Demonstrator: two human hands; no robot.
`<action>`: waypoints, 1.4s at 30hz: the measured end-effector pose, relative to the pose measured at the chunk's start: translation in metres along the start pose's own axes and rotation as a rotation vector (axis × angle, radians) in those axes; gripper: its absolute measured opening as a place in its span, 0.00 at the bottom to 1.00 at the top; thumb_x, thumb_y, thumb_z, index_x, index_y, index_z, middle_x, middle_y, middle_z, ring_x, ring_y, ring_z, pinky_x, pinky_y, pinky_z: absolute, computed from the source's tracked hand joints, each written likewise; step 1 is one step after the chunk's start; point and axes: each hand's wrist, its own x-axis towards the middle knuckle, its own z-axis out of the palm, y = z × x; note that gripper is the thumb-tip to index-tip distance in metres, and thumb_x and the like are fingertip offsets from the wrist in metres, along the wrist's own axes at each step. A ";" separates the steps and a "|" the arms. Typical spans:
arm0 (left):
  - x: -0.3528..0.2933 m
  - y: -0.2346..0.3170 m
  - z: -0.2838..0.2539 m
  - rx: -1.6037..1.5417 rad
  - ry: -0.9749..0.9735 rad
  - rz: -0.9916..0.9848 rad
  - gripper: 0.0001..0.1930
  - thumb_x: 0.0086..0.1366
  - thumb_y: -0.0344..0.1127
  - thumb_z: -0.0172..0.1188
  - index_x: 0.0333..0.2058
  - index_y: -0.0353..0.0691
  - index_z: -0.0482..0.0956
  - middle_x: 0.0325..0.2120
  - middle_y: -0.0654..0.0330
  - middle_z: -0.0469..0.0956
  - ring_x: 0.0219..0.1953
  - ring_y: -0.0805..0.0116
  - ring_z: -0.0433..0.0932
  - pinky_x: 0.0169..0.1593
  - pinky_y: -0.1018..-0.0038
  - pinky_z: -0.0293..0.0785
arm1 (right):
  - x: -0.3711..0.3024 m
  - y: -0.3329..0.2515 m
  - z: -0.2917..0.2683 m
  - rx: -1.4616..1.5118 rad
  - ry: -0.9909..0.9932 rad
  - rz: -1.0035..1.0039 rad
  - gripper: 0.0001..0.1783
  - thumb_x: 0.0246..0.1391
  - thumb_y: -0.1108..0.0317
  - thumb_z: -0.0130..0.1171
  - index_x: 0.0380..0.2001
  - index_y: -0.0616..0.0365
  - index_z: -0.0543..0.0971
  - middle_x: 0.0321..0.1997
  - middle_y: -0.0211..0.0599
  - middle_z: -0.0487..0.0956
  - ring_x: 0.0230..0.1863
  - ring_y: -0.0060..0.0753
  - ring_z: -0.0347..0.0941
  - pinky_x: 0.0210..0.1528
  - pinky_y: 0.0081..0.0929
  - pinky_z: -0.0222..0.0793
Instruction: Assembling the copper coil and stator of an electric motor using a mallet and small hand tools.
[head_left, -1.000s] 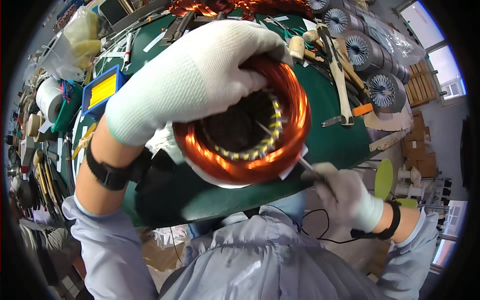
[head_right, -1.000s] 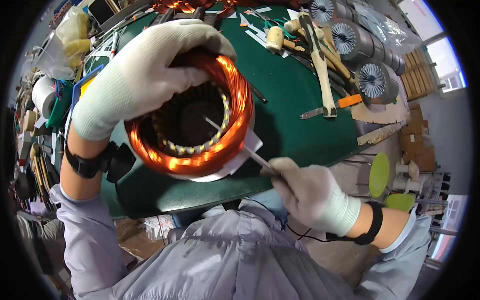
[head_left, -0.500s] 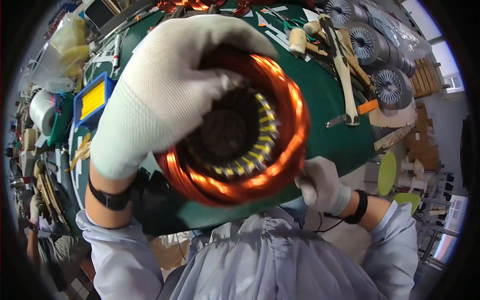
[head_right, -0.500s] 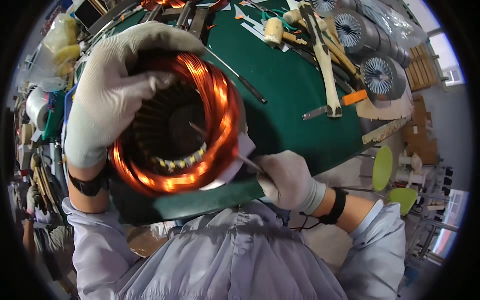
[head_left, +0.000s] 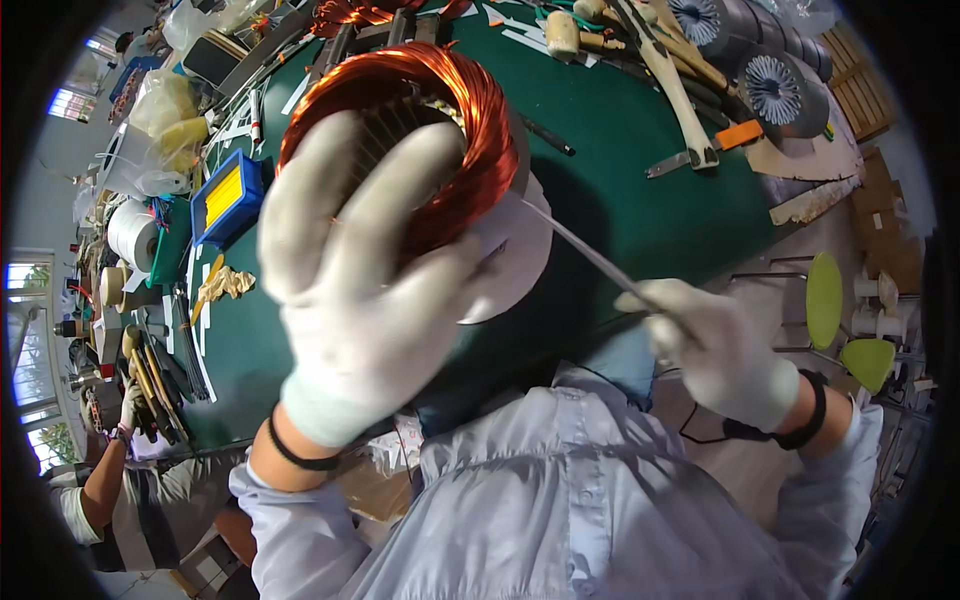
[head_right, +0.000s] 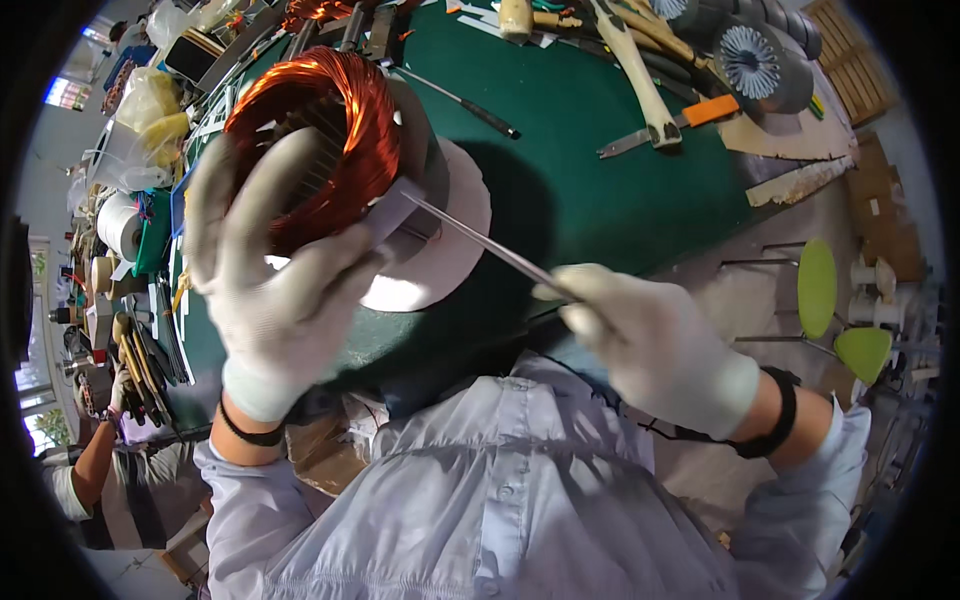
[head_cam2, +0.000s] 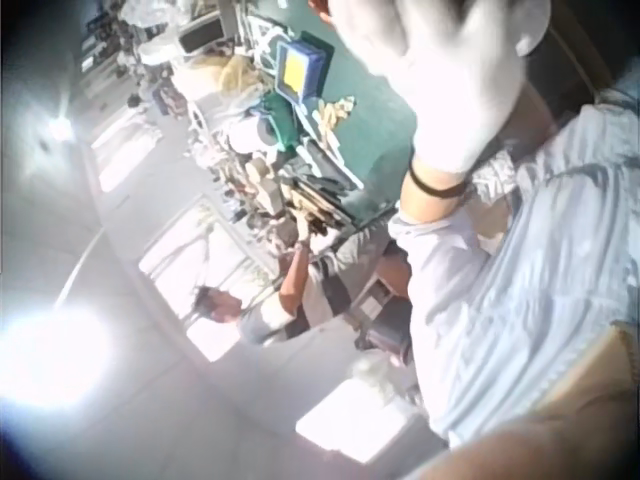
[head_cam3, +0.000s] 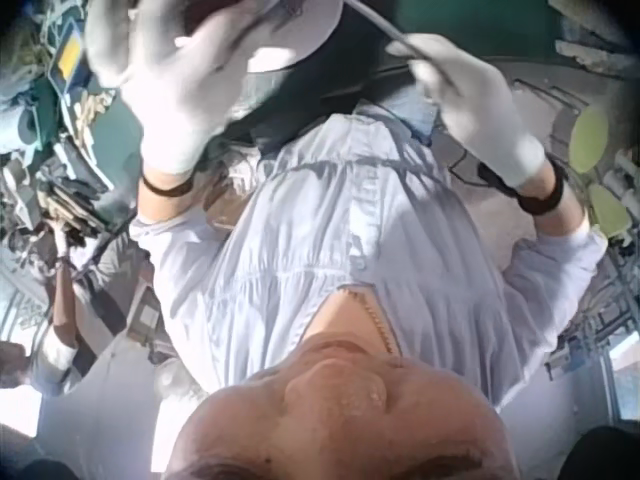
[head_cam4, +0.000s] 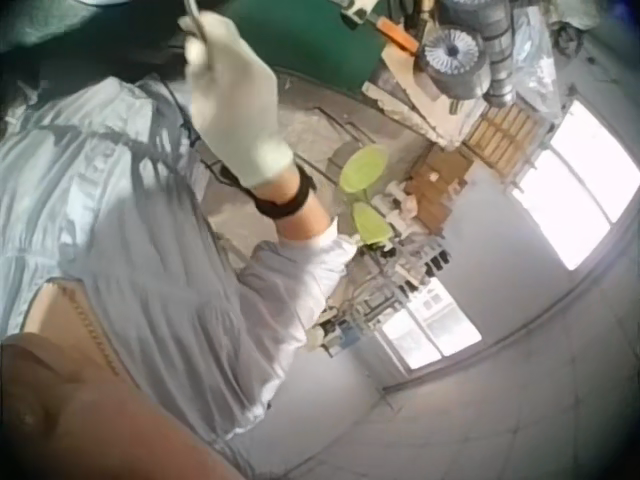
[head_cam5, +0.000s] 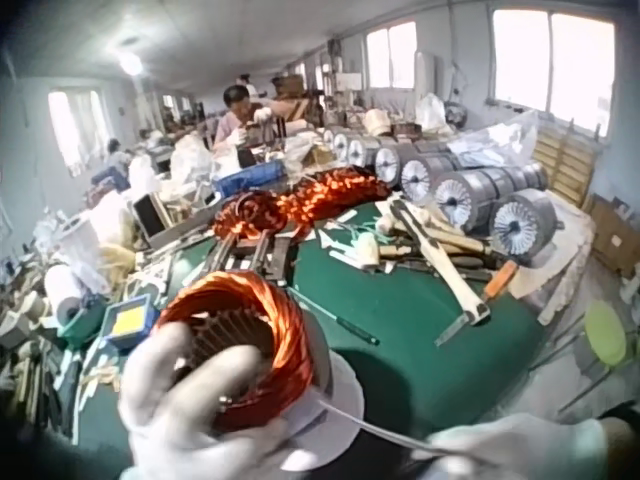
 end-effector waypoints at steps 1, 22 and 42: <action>-0.004 -0.005 -0.011 0.015 -0.028 0.014 0.17 0.34 0.36 0.79 0.28 0.50 0.87 0.59 0.52 0.78 0.65 0.36 0.70 0.65 0.47 0.67 | -0.006 -0.001 -0.001 0.108 0.054 0.097 0.15 0.65 0.81 0.51 0.51 0.61 0.81 0.34 0.37 0.79 0.26 0.28 0.74 0.32 0.26 0.72; -0.019 0.019 0.035 0.175 0.130 -0.022 0.15 0.44 0.42 0.75 0.33 0.53 0.84 0.43 0.56 0.81 0.39 0.59 0.76 0.45 0.61 0.69 | 0.035 -0.040 0.013 0.084 0.147 0.030 0.25 0.63 0.87 0.50 0.60 0.62 0.79 0.50 0.45 0.85 0.31 0.22 0.73 0.38 0.19 0.72; 0.062 -0.123 0.042 -0.524 -0.486 -0.064 0.15 0.59 0.27 0.64 0.46 0.38 0.83 0.39 0.49 0.82 0.46 0.47 0.81 0.52 0.60 0.77 | 0.049 0.014 0.003 -0.112 -0.258 0.077 0.13 0.62 0.70 0.51 0.45 0.63 0.79 0.25 0.41 0.79 0.26 0.49 0.79 0.33 0.41 0.77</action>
